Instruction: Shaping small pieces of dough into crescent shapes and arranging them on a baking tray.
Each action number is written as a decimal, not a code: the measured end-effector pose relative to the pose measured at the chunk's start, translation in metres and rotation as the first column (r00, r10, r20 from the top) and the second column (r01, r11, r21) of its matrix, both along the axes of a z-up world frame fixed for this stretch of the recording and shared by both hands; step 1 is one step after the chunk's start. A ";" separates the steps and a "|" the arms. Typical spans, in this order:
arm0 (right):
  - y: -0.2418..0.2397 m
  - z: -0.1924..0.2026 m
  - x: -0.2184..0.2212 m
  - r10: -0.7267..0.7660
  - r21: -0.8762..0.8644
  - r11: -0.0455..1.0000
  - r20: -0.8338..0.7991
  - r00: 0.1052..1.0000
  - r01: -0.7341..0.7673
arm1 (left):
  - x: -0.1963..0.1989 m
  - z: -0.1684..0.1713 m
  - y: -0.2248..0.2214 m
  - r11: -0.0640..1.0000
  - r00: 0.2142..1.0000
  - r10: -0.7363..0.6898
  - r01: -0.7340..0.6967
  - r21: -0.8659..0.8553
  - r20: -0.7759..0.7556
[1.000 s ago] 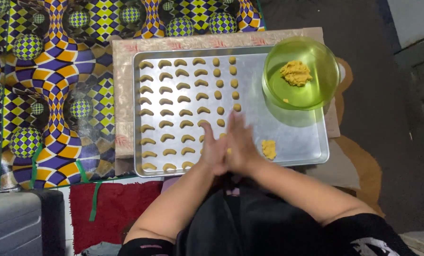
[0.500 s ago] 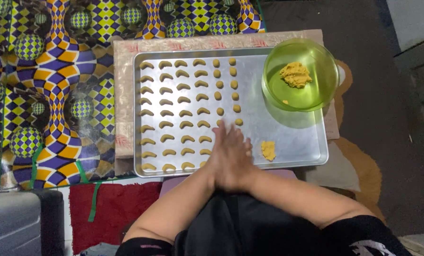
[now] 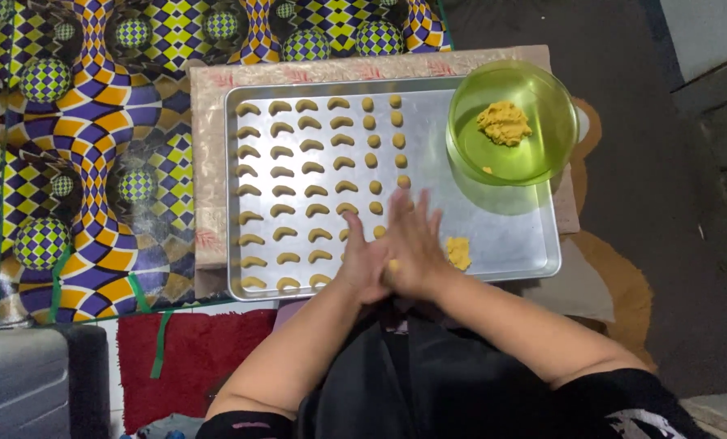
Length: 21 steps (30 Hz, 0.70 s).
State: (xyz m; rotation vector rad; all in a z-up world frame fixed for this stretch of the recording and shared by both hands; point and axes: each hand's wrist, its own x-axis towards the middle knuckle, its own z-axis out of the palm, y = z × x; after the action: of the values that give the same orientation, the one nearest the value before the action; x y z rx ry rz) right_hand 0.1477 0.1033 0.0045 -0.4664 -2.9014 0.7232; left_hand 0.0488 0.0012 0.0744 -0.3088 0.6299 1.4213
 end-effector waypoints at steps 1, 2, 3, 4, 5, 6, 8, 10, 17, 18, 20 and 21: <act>-0.001 0.007 -0.004 0.003 -0.002 1.000 0.003 1.000 -0.003 | 0.009 -0.007 0.000 1.000 1.000 0.003 -0.003 -0.002 0.003; -0.002 0.013 -0.007 -0.030 0.020 0.999 -0.036 0.999 0.031 | 0.018 -0.013 0.000 0.999 1.000 -0.005 0.004 -0.033 -0.024; 0.000 0.021 -0.013 -0.067 0.044 0.997 -0.082 0.994 0.071 | 0.024 -0.019 0.003 0.998 0.998 -0.019 0.016 -0.060 -0.057; -0.015 0.024 -0.006 -0.068 0.047 0.996 -0.085 0.994 0.072 | 0.026 -0.048 0.005 0.998 0.998 -0.020 0.017 -0.057 -0.059; -0.031 0.028 0.001 0.113 0.113 0.989 -0.129 0.985 -0.099 | 0.026 -0.077 0.006 0.980 0.982 0.105 -0.129 0.152 0.154; -0.047 0.031 0.007 0.293 0.187 0.947 -0.159 0.943 -0.262 | 0.027 -0.106 0.008 0.898 0.908 0.175 -0.306 0.316 0.381; -0.033 0.011 0.010 0.195 0.191 0.964 -0.049 0.980 -0.183 | 0.002 -0.033 -0.001 0.971 0.975 0.157 -0.182 0.156 0.159; -0.012 0.012 0.004 0.105 0.212 0.970 0.061 0.993 -0.116 | -0.004 0.021 -0.003 0.995 0.993 0.098 -0.100 -0.028 -0.064; -0.039 0.025 0.004 0.219 0.274 0.953 -0.338 0.915 -0.128 | 0.005 -0.015 -0.010 0.995 0.996 0.074 -0.070 0.073 -0.056; -0.041 0.017 0.008 0.329 0.279 0.930 -0.349 0.878 -0.237 | 0.003 -0.030 -0.013 0.991 0.994 0.073 -0.063 0.117 -0.080; -0.013 0.014 0.001 0.134 0.110 0.987 -0.160 0.978 -0.118 | 0.004 -0.011 -0.009 0.994 0.998 0.054 -0.050 0.095 -0.039; 0.000 0.013 0.000 -0.047 -0.030 0.998 0.074 0.996 0.049 | 0.007 -0.002 -0.009 0.997 0.999 0.031 -0.032 0.070 0.008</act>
State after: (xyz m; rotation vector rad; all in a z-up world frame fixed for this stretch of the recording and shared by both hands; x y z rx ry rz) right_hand 0.1475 0.1035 0.0176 -0.5762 -2.9383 0.7625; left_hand 0.0557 -0.0077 0.0728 -0.2688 0.5705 1.4688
